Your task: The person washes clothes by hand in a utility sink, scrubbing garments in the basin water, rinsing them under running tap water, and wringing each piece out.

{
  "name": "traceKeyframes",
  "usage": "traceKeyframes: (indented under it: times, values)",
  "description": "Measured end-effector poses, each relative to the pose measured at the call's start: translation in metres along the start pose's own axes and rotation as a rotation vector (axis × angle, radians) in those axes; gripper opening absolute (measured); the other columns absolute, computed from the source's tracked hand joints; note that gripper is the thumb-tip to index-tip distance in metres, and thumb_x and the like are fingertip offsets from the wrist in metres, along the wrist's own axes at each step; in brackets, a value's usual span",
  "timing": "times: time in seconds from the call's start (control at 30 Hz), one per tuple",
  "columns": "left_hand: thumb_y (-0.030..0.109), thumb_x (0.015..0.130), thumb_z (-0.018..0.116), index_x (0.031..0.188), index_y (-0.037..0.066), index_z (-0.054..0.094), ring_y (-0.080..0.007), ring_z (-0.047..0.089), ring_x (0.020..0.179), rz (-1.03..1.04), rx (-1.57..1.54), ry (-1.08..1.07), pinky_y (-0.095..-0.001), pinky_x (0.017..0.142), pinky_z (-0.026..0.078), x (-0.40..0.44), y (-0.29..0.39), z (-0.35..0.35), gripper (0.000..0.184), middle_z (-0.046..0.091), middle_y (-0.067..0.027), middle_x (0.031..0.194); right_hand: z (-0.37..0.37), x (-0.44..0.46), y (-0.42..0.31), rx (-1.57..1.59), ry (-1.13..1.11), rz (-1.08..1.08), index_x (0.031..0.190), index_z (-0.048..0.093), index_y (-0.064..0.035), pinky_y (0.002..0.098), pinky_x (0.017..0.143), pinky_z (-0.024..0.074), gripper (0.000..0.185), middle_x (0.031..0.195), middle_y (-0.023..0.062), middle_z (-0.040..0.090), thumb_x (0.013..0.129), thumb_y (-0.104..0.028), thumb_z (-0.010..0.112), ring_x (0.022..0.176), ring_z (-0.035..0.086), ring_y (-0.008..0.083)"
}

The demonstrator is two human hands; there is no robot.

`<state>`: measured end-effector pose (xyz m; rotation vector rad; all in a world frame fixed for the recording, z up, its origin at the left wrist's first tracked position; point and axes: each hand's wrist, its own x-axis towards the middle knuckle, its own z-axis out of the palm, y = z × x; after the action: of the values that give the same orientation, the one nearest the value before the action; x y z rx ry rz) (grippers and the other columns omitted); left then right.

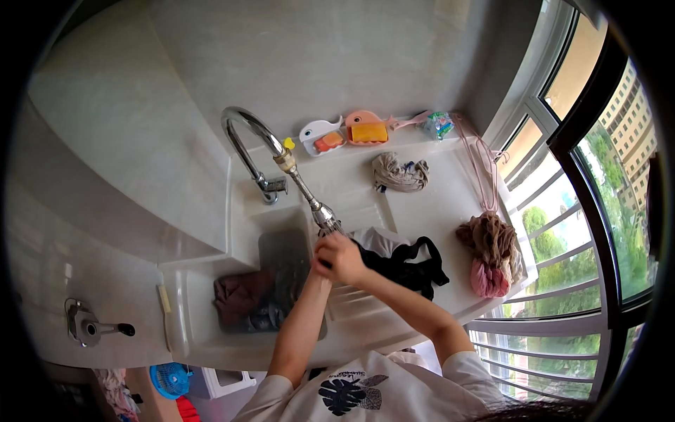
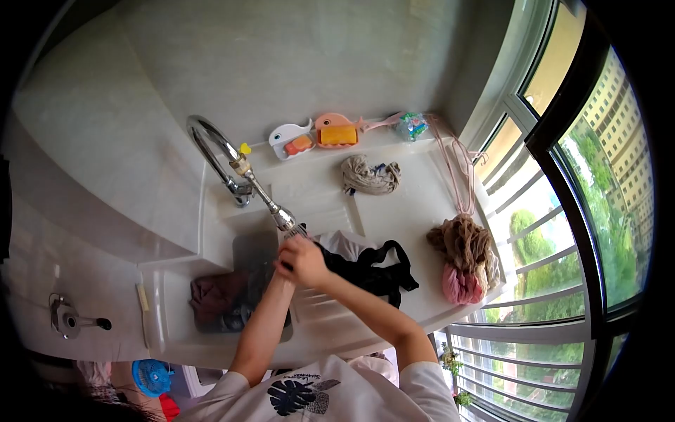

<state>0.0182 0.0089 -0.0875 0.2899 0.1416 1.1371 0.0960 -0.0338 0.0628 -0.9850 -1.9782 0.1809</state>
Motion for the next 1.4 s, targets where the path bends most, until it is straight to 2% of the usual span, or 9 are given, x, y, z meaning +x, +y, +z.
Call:
traceKeyframes:
  times: [0.17,0.3,0.4,0.53,0.8,1.0,1.2,1.3,1.4]
  values:
    - [0.039,0.095,0.046,0.117,0.010,0.055,-0.0179,0.059,0.101,-0.292,0.087,0.349,-0.0378,0.091,0.047,-0.009,0.018,0.120,0.038,0.061,-0.0048,0.107,0.002,0.017,0.051,-0.296,0.276,0.566,0.067,0.059,-0.0081,0.0421,0.053,0.0470,0.018,0.067,0.0086,0.056,0.070,-0.022,0.070,0.061,0.060,0.0290]
    - [0.037,0.095,0.045,0.119,0.009,0.054,-0.0153,0.058,0.095,0.006,0.227,0.030,-0.0349,0.096,0.043,-0.006,0.013,0.063,0.038,0.060,-0.0029,0.102,0.011,0.000,-0.015,-0.121,-0.074,0.320,0.073,0.061,-0.0110,0.0454,0.068,0.0503,0.020,0.079,0.0120,0.061,0.070,-0.030,0.067,0.082,0.062,0.0322]
    - [0.042,0.093,0.048,0.118,0.010,0.055,-0.0155,0.059,0.097,-0.126,0.093,0.011,-0.0340,0.094,0.045,0.001,0.013,0.052,0.041,0.060,-0.0021,0.106,0.010,0.005,0.020,-0.122,0.076,0.096,0.068,0.057,-0.0089,0.0411,0.054,0.0487,0.016,0.067,0.0099,0.058,0.065,-0.019,0.069,0.063,0.060,0.0282]
    - [0.045,0.088,0.056,0.118,0.010,0.058,-0.0194,0.060,0.105,-0.313,0.308,0.483,-0.0364,0.090,0.048,-0.011,0.036,0.099,0.046,0.062,-0.0045,0.114,-0.014,0.023,0.044,-0.090,0.140,0.452,0.086,0.056,-0.0038,0.0396,0.067,0.0471,0.026,0.085,0.0140,0.059,0.073,-0.023,0.067,0.079,0.058,0.0329]
    - [0.030,0.093,0.047,0.121,0.006,0.055,-0.0260,0.059,0.107,-0.110,0.120,0.265,-0.0414,0.094,0.047,-0.030,0.064,0.106,0.038,0.060,-0.0099,0.118,-0.026,0.008,0.039,0.513,-0.143,0.393,0.137,0.038,-0.0042,0.0388,0.097,0.0405,0.083,0.121,0.0218,0.051,0.068,-0.023,0.081,0.110,0.052,0.0385]
    - [0.033,0.092,0.047,0.130,0.009,0.049,-0.0261,0.052,0.118,-0.151,-0.051,0.020,-0.0411,0.098,0.043,-0.041,0.072,0.090,0.045,0.055,-0.0114,0.127,-0.039,0.004,0.078,0.592,-0.660,0.810,0.131,0.048,-0.0020,0.0333,0.097,0.0396,0.064,0.114,0.0161,0.061,0.078,-0.029,0.071,0.108,0.056,0.0226]
    - [0.043,0.092,0.051,0.111,0.008,0.059,-0.0214,0.055,0.110,-0.073,0.018,0.279,-0.0380,0.095,0.044,-0.017,0.052,0.091,0.041,0.062,-0.0072,0.114,-0.003,0.000,0.028,0.269,0.102,0.493,0.113,0.056,-0.0054,0.0387,0.083,0.0480,0.036,0.104,0.0130,0.059,0.080,-0.017,0.064,0.096,0.060,0.0328]
    - [0.042,0.094,0.048,0.095,0.011,0.059,-0.0183,0.056,0.101,0.146,-0.170,-0.181,-0.0342,0.090,0.044,-0.013,-0.001,0.007,0.033,0.062,-0.0048,0.097,-0.007,-0.001,-0.029,0.088,-0.206,0.162,0.095,0.058,-0.0087,0.0405,0.073,0.0487,0.026,0.095,0.0113,0.054,0.075,-0.023,0.067,0.082,0.059,0.0338]
    - [0.043,0.095,0.043,0.099,0.012,0.058,-0.0173,0.056,0.100,0.126,-0.247,-0.055,-0.0338,0.089,0.045,-0.003,-0.011,-0.003,0.034,0.060,-0.0044,0.098,-0.005,0.007,-0.005,-0.135,-0.135,0.125,0.078,0.055,-0.0097,0.0419,0.056,0.0474,0.027,0.079,0.0073,0.052,0.069,-0.030,0.071,0.069,0.058,0.0284]
